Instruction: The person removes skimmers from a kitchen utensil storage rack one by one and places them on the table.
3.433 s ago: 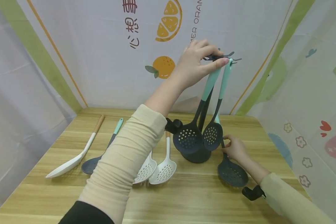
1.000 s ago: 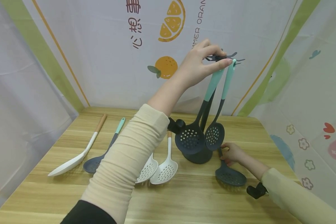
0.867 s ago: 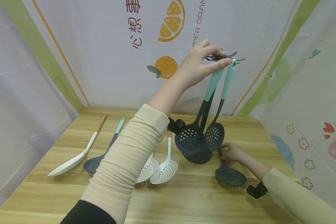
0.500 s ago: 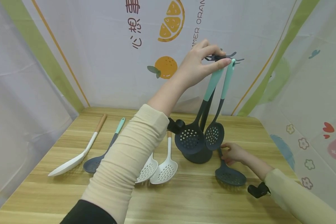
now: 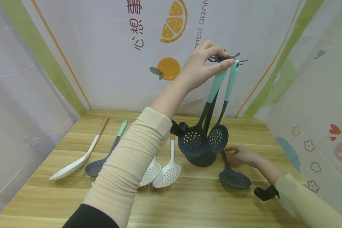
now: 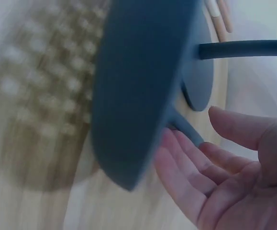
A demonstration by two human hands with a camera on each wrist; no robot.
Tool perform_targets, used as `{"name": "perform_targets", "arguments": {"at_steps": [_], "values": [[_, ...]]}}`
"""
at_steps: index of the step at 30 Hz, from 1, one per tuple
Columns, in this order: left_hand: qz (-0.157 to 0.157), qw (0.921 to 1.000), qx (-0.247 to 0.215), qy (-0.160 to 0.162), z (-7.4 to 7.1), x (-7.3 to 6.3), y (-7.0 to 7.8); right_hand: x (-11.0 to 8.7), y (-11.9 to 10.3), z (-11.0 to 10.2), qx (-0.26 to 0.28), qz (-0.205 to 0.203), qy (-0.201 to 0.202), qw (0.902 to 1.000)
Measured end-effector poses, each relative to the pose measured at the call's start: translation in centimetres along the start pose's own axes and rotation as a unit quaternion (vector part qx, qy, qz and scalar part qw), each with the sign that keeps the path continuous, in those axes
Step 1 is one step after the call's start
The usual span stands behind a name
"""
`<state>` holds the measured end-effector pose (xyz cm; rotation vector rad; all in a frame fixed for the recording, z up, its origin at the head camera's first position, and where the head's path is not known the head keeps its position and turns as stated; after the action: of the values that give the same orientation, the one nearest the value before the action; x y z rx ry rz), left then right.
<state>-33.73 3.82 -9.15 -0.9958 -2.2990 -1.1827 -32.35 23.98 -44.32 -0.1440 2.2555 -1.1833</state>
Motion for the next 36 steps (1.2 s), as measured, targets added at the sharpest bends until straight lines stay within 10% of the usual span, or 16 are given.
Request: {"name": "perform_targets", "arguments": {"at_steps": [12,23,36], "values": [[0.001,1.0000,-0.005,0.001,0.0,-0.1,0.0,-1.7,-4.3,-2.9,-0.015,-0.101,0.079,0.9916],[0.003,1.0000,-0.002,0.003,-0.1,0.0,0.1,-4.9,-9.2,-6.0,-0.029,-0.199,0.251,0.9467],[-0.019,0.9990,0.040,-0.001,-0.1,0.3,-0.2,-6.8,-13.4,-5.4,0.027,-0.317,0.286,0.9038]]}}
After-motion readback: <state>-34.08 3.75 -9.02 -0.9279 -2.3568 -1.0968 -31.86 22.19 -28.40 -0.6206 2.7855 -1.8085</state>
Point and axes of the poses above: each hand's wrist, its own x-axis towards the middle knuckle, its own z-axis out of the palm, y = z × x, the point moved 10 cm from there along x, towards the middle knuckle, and after that the axes turned 2 degrees about z, right-handed, at the moved point
